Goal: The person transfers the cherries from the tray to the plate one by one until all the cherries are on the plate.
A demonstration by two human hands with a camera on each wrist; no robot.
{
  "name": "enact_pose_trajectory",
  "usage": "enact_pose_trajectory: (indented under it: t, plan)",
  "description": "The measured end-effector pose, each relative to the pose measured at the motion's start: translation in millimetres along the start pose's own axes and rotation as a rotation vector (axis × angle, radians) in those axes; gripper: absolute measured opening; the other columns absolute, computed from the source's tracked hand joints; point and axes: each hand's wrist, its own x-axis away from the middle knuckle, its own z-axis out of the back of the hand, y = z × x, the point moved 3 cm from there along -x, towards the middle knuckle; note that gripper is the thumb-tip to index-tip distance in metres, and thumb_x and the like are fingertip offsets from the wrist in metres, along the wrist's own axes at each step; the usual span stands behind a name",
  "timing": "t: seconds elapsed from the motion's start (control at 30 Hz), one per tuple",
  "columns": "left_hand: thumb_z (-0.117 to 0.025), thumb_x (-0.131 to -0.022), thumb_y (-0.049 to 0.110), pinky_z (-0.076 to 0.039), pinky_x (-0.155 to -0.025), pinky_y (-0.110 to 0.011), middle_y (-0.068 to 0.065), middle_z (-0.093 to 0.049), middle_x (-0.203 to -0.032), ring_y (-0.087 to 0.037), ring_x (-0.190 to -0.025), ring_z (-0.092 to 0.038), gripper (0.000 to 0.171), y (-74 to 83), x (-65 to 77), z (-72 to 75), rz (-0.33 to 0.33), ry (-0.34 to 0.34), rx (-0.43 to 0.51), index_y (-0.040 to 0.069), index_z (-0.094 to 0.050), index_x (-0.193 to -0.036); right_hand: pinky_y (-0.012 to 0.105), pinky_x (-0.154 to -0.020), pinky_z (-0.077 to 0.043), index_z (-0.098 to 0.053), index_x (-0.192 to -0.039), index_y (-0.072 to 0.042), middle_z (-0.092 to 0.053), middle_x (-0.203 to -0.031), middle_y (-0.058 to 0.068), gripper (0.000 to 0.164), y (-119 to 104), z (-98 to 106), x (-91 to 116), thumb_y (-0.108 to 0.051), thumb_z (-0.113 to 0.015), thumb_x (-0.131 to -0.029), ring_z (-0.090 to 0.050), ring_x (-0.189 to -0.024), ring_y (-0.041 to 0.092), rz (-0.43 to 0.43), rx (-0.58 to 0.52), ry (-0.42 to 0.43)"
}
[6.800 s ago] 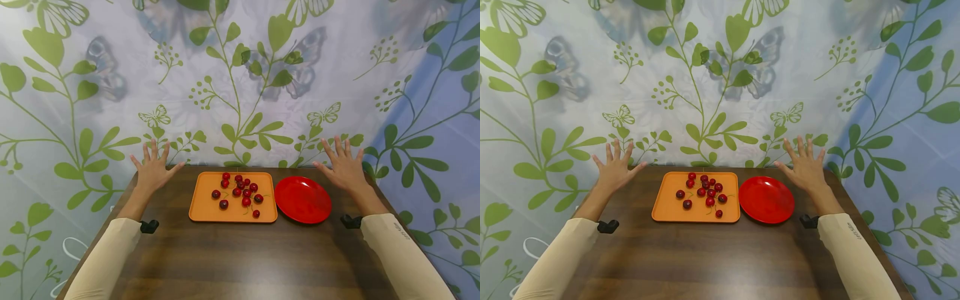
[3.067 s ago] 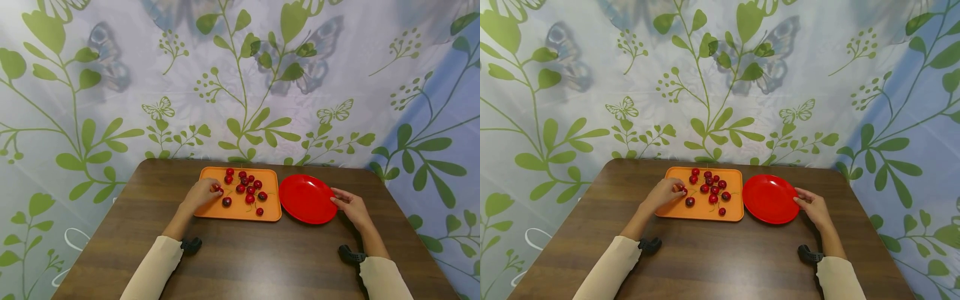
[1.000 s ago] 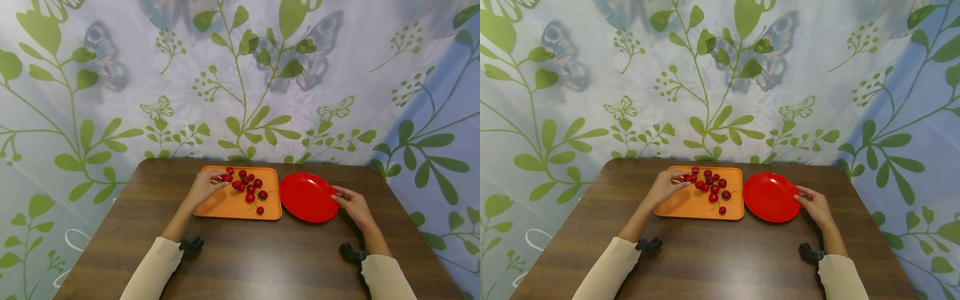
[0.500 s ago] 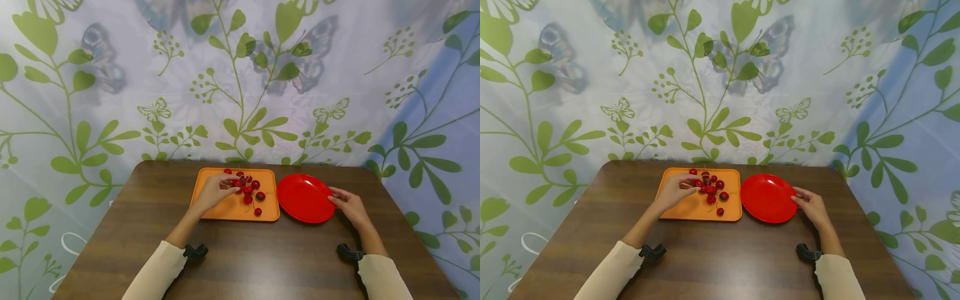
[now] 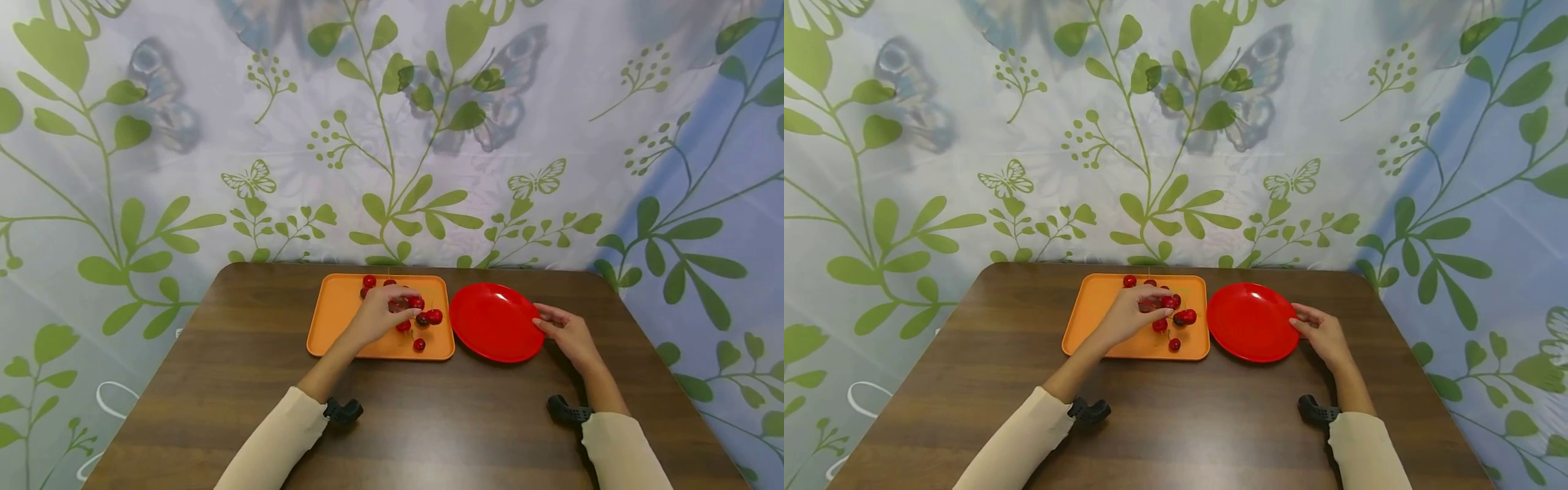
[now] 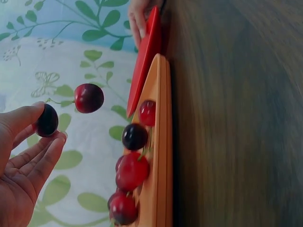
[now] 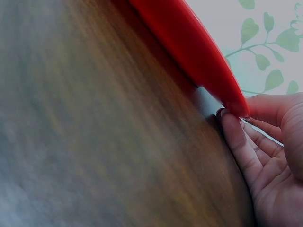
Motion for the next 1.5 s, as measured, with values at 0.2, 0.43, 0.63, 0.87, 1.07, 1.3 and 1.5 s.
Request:
enact_pose_trajectory:
  t: [0.2,0.43,0.63,0.87,1.07,1.3,1.5]
  plan:
    - [-0.079,-0.09,0.018,-0.057,-0.08,-0.024,-0.001,-0.072,-0.115,-0.012,-0.091,-0.07,0.035,3.4,-9.5,-19.5,0.007,-0.031,0.015,0.01,-0.073,-0.124,0.023,-0.072,-0.058,-0.049,-0.144,0.009,-0.069,-0.111,0.016,0.054,-2,0,-1,-0.014,-0.067,-0.099,-0.068,-0.082,0.001,-0.002,-0.004,-0.005]
    - [-0.078,-0.092,0.018,-0.058,-0.074,-0.023,-0.005,-0.073,-0.113,-0.013,-0.087,-0.069,0.034,4.3,-23.7,-39.8,-0.01,-0.049,0.048,0.004,-0.073,-0.122,0.023,-0.073,-0.058,-0.049,-0.147,0.004,-0.07,-0.109,0.0,0.058,30,6,-15,-0.023,-0.068,-0.099,-0.068,-0.085,0.0,-0.003,0.004,0.005]
    - [-0.076,-0.093,0.02,-0.056,-0.077,-0.02,0.0,-0.073,-0.11,-0.007,-0.088,-0.067,0.032,3.0,-37.0,-60.8,0.007,-0.072,0.043,0.009,-0.074,-0.123,0.023,-0.073,-0.058,-0.051,-0.146,0.002,-0.07,-0.106,-0.004,0.06,33,7,-15,-0.028,-0.07,-0.098,-0.068,-0.084,0.001,0.01,0.01,0.013]
    - [-0.076,-0.093,0.02,-0.055,-0.08,-0.018,-0.001,-0.072,-0.115,-0.008,-0.093,-0.066,0.032,10.7,-51.3,-85.7,-0.025,-0.086,-0.009,0.01,-0.073,-0.124,0.022,-0.073,-0.058,-0.052,-0.145,0.003,-0.069,-0.1,-0.012,0.059,31,7,-14,-0.028,-0.07,-0.098,-0.068,-0.084,0.0,0.015,0.016,0.024]
    - [-0.076,-0.093,0.019,-0.051,-0.081,-0.013,-0.001,-0.073,-0.115,-0.009,-0.094,-0.067,0.033,14.7,-62.6,-106.8,-0.058,-0.093,-0.069,0.009,-0.073,-0.124,0.022,-0.073,-0.058,-0.053,-0.144,0.003,-0.069,-0.101,-0.009,0.059,33,6,-13,-0.029,-0.07,-0.098,-0.067,-0.083,0.0,0.005,0.035,0.028]
    - [-0.076,-0.093,0.022,-0.048,-0.078,-0.009,0.002,-0.073,-0.116,-0.005,-0.093,-0.065,0.034,20.4,-72.0,-124.4,-0.021,-0.11,-0.12,0.014,-0.073,-0.126,0.022,-0.073,-0.058,-0.053,-0.144,0.002,-0.069,-0.104,-0.003,0.058,34,5,-12,-0.029,-0.07,-0.098,-0.067,-0.083,0.001,0.012,0.051,0.03]
    - [-0.075,-0.094,0.023,-0.048,-0.078,-0.011,0.004,-0.074,-0.115,-0.009,-0.097,-0.066,0.032,23.0,-81.4,-137.1,-0.038,-0.122,-0.185,0.015,-0.074,-0.125,0.022,-0.072,-0.058,-0.054,-0.144,0.002,-0.07,-0.103,-0.006,0.058,34,5,-15,-0.029,-0.07,-0.098,-0.067,-0.084,0.001,0.021,0.038,0.03]
